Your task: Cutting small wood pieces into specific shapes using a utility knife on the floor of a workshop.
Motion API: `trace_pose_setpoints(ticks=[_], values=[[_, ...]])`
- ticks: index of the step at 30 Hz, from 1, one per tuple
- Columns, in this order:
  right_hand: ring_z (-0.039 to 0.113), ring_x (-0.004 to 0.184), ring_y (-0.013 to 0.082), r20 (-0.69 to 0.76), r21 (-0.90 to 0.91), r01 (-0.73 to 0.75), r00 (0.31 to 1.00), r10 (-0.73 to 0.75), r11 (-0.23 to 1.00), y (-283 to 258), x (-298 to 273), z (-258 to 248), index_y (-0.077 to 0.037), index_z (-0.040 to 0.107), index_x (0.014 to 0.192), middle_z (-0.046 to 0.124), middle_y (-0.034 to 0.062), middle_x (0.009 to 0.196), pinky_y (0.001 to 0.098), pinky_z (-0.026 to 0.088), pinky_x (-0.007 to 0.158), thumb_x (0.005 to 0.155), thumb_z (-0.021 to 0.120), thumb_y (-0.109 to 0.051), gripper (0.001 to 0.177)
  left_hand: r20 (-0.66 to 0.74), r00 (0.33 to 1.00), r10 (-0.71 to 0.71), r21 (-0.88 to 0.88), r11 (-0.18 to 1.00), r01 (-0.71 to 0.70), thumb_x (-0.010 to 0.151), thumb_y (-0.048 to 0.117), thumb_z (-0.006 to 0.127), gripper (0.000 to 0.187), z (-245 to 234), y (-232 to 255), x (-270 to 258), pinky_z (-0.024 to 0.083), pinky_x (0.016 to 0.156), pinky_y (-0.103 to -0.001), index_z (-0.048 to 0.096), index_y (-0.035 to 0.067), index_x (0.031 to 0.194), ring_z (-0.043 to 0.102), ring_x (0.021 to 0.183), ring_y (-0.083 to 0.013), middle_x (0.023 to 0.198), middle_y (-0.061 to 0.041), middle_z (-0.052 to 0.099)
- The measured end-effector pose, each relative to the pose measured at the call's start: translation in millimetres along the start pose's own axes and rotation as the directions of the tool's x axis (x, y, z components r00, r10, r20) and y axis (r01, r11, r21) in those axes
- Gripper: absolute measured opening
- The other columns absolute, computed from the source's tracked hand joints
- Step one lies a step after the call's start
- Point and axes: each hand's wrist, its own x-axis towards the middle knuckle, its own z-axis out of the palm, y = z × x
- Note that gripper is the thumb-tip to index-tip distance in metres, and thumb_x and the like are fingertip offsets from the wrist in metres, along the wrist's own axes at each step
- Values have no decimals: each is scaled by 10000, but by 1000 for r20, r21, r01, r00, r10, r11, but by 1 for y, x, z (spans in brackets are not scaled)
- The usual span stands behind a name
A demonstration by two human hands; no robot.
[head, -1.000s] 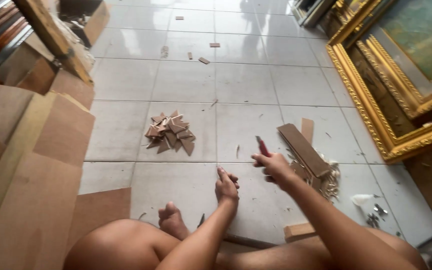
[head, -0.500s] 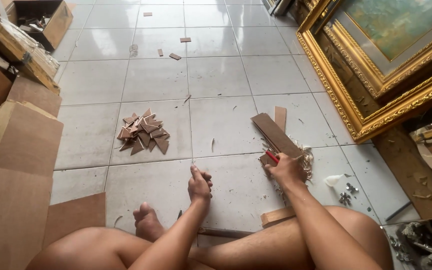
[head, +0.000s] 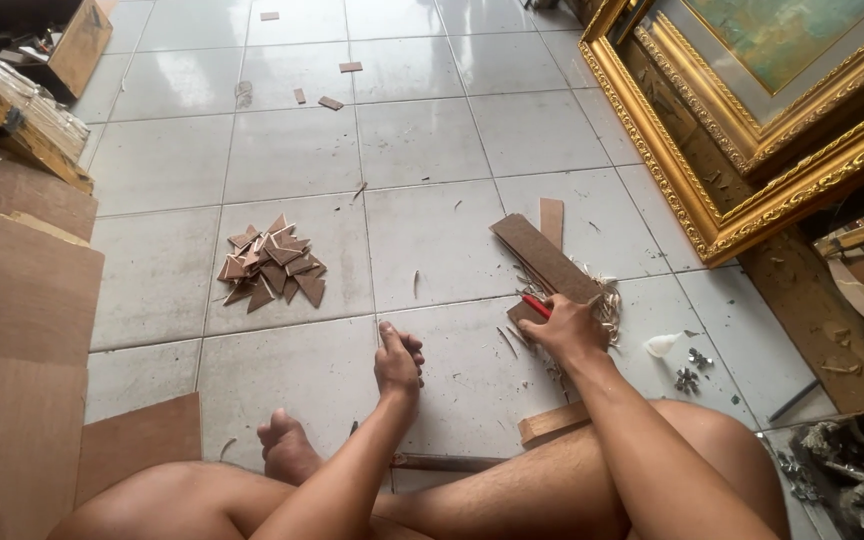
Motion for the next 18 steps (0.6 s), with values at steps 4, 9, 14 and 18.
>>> trace_pose_setpoints(ticks=[4, 9, 14, 18], values=[[804, 1218, 468, 10, -36, 26, 1000, -25, 999, -6, 1, 3, -192, 762, 1445, 850, 227, 1270, 611, 646, 993, 830, 846, -571, 728, -4, 1000, 10, -11, 1000, -10, 1206, 581, 182, 747, -2, -2, 4, 507, 478, -296, 712, 144, 911, 546, 529, -157, 652, -24, 580], [815, 1200, 448, 19, -70, 37, 999, -36, 997, -8, -2, 1, -204, 784, 1391, 861, 215, 1243, 580, 646, 1002, 770, 866, -597, 739, 11, 1000, 17, 17, 1000, -17, 1204, 589, 169, 749, -7, 4, -5, 515, 501, -295, 705, 157, 909, 554, 552, -159, 664, -18, 586], [822, 1182, 441, 6, -47, 20, 1000, -20, 999, -6, 1, 10, -232, 749, 1385, 862, 205, 1227, 575, 642, 995, 789, 857, -540, 679, 24, 999, 37, 31, 999, -38, 1202, 602, 175, 742, -7, 1, -4, 520, 507, -286, 698, 168, 905, 558, 563, -154, 669, -12, 586], [816, 1176, 459, -14, 26, 20, 1000, -20, 999, -12, -4, 7, -250, 687, 1410, 853, 220, 1211, 594, 639, 985, 779, 845, -553, 718, 50, 998, 36, 25, 999, -37, 1173, 588, 423, 559, -2, 3, 1, 544, 536, -288, 689, 159, 934, 578, 623, -147, 701, -13, 603]])
